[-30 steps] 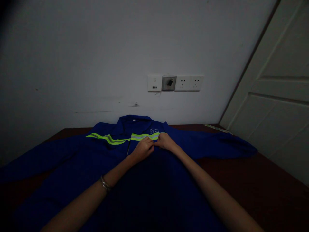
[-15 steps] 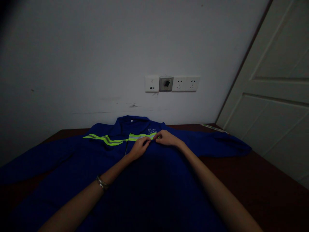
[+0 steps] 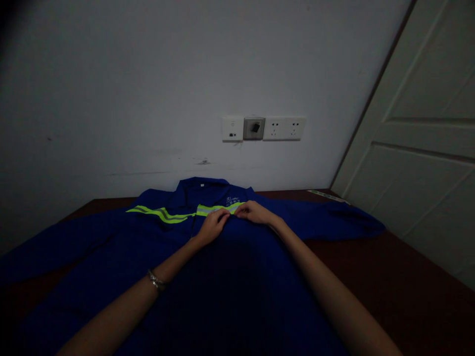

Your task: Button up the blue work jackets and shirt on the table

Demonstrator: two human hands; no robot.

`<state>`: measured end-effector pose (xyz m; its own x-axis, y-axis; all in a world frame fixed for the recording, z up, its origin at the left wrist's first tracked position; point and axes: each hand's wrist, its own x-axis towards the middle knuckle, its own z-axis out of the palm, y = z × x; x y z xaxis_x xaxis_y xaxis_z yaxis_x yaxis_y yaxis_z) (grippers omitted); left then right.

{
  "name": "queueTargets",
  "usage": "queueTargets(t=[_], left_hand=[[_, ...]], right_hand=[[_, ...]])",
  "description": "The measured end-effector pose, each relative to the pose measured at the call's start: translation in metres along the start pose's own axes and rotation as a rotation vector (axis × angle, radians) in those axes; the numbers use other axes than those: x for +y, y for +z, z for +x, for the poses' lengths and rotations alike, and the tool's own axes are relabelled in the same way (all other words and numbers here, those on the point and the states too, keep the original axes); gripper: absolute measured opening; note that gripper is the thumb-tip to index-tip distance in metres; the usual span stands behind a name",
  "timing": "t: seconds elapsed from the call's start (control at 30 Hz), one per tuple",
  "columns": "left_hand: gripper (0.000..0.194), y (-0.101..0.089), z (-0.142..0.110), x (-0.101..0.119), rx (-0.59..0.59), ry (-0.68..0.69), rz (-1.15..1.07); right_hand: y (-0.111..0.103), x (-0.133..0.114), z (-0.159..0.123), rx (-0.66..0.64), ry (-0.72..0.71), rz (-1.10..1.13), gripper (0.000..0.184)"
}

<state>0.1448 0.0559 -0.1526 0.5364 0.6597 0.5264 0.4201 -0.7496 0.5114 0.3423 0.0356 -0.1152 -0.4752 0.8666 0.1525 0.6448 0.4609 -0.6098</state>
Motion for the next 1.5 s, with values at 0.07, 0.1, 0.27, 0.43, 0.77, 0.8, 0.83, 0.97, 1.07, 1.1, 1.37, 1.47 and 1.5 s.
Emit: queueTargets(t=[0.07, 0.1, 0.27, 0.43, 0.77, 0.8, 0.83, 0.97, 1.07, 1.1, 1.37, 1.47, 1.5], left_hand=[[0.020, 0.001, 0.000, 0.000, 0.002, 0.004, -0.004], [0.020, 0.001, 0.000, 0.000, 0.001, 0.007, -0.006], [0.020, 0.001, -0.001, -0.002, 0.001, 0.017, -0.021], [0.020, 0.001, -0.001, -0.004, -0.002, 0.015, -0.048], [0.015, 0.004, 0.000, -0.011, 0.025, 0.003, -0.088], [0.015, 0.004, 0.000, -0.011, 0.023, 0.001, -0.083], [0.014, 0.005, 0.001, -0.012, 0.019, 0.001, -0.077], [0.013, 0.004, 0.001, -0.010, 0.006, 0.020, -0.054], [0.013, 0.003, 0.001, -0.009, 0.020, 0.031, -0.051], [0.013, 0.002, 0.001, -0.009, 0.023, 0.037, -0.049], [0.013, -0.002, 0.000, -0.006, 0.026, 0.140, 0.113], [0.015, -0.004, -0.001, -0.002, 0.026, 0.155, 0.215], [0.016, -0.004, -0.002, -0.001, 0.026, 0.159, 0.245]], right_hand=[[0.002, 0.001, 0.000, -0.005, -0.012, 0.002, 0.027], [0.002, 0.001, 0.000, -0.003, -0.012, 0.003, 0.027], [0.005, -0.002, 0.000, 0.022, -0.012, -0.039, 0.023], [0.007, -0.002, -0.001, 0.060, -0.042, -0.114, 0.021], [0.010, 0.000, -0.001, 0.080, -0.071, -0.126, 0.017], [0.011, 0.000, -0.001, 0.088, -0.082, -0.119, 0.017], [0.011, 0.000, 0.000, 0.094, -0.092, -0.113, 0.016], [0.012, -0.001, 0.000, 0.060, -0.123, -0.081, 0.014], [0.011, -0.004, 0.000, 0.034, -0.125, -0.075, 0.014], [0.010, -0.006, 0.000, 0.033, -0.126, -0.075, 0.014], [0.007, -0.013, -0.003, -0.009, -0.096, -0.028, 0.021], [0.005, -0.014, -0.003, -0.035, -0.086, -0.017, 0.021], [0.004, -0.014, -0.003, -0.044, -0.087, -0.013, 0.021]])
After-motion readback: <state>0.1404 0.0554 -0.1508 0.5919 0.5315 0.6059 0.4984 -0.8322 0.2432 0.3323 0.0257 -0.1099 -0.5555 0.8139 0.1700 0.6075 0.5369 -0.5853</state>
